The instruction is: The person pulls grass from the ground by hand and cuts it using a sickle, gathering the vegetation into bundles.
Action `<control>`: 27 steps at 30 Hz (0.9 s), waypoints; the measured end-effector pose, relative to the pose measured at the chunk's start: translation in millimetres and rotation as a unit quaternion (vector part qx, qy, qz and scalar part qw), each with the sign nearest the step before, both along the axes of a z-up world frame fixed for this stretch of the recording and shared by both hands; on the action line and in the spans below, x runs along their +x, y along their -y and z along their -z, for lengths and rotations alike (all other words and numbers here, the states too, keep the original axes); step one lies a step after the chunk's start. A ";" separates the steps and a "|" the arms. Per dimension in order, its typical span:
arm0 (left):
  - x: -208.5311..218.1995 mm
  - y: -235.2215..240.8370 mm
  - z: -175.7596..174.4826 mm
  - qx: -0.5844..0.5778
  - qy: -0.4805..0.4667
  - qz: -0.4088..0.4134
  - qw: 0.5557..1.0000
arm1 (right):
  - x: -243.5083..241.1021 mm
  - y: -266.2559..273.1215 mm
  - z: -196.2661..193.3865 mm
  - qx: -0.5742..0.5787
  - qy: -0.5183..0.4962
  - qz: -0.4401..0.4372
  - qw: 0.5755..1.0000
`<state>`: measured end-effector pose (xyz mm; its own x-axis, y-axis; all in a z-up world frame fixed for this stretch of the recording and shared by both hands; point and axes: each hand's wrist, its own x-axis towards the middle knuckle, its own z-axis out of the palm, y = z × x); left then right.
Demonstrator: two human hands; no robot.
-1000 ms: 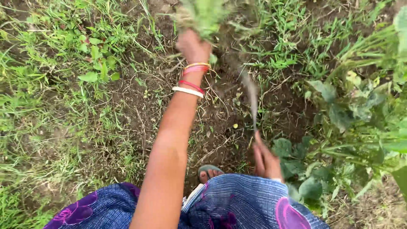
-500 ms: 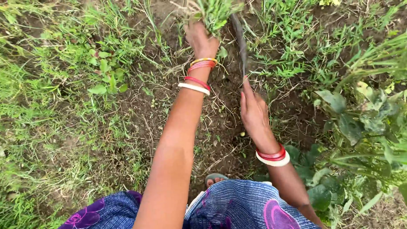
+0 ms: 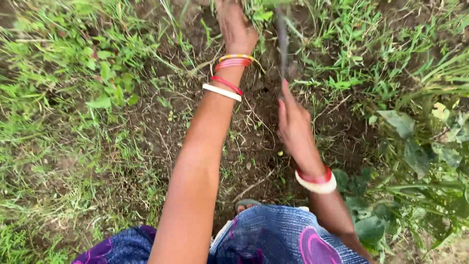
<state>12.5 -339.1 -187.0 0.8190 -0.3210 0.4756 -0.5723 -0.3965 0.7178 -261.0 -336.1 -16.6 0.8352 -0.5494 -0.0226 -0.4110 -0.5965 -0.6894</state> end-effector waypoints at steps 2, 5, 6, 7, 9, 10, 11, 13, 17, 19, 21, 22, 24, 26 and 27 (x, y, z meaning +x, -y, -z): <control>-0.3 1.5 -46.7 0.023 0.028 0.008 0.999 | 24.6 1.9 -0.9 0.022 -0.010 0.003 1.000; -3.9 11.1 -52.3 0.080 0.046 0.012 0.996 | 35.0 -1.7 -5.9 0.115 -0.031 0.008 0.993; -4.0 16.1 -43.2 0.110 0.044 0.009 0.993 | 35.0 -3.7 -7.4 0.181 -0.034 0.013 0.983; -4.2 18.1 -46.1 0.111 0.042 0.007 0.993 | 37.9 -1.3 -4.2 0.183 -0.036 0.010 0.982; -7.2 20.6 -51.0 0.183 0.005 0.035 0.982 | 41.4 1.8 2.4 0.156 -0.013 -0.008 0.988; -5.9 20.4 -45.7 0.186 0.002 0.034 0.982 | 48.4 5.4 3.2 0.159 -0.016 -0.008 0.987; -4.2 23.3 -41.9 0.179 0.013 0.024 0.983 | 55.4 10.5 3.2 0.155 -0.018 -0.019 0.988; -3.1 26.8 -42.3 0.169 0.026 0.014 0.985 | 59.9 14.9 5.3 0.149 -0.017 -0.028 0.988; -29.3 23.6 -61.3 0.216 0.103 0.005 0.971 | 14.6 -8.5 4.7 0.120 -0.021 -0.020 0.992; -46.4 20.4 -71.5 0.207 0.200 -0.022 0.957 | -21.5 -25.1 2.2 0.092 -0.012 -0.014 0.996; -68.5 12.3 -73.1 0.264 0.025 0.080 0.961 | -63.5 -40.7 3.7 0.137 -0.092 -0.002 0.986; -79.0 4.5 -80.2 0.264 0.023 0.077 0.961 | -67.0 -40.3 -7.6 0.136 -0.093 -0.005 0.986; -105.4 -19.7 -93.7 0.290 -0.041 0.139 0.946 | -78.6 -46.1 -31.8 0.260 -0.224 0.078 0.936; -132.5 -57.8 -89.4 0.262 -0.018 0.161 0.951 | -91.7 -48.2 -41.0 0.268 -0.223 0.082 0.934; -142.4 -75.0 -88.8 0.231 0.010 0.189 0.954 | -95.0 -48.2 -45.3 0.275 -0.218 0.093 0.932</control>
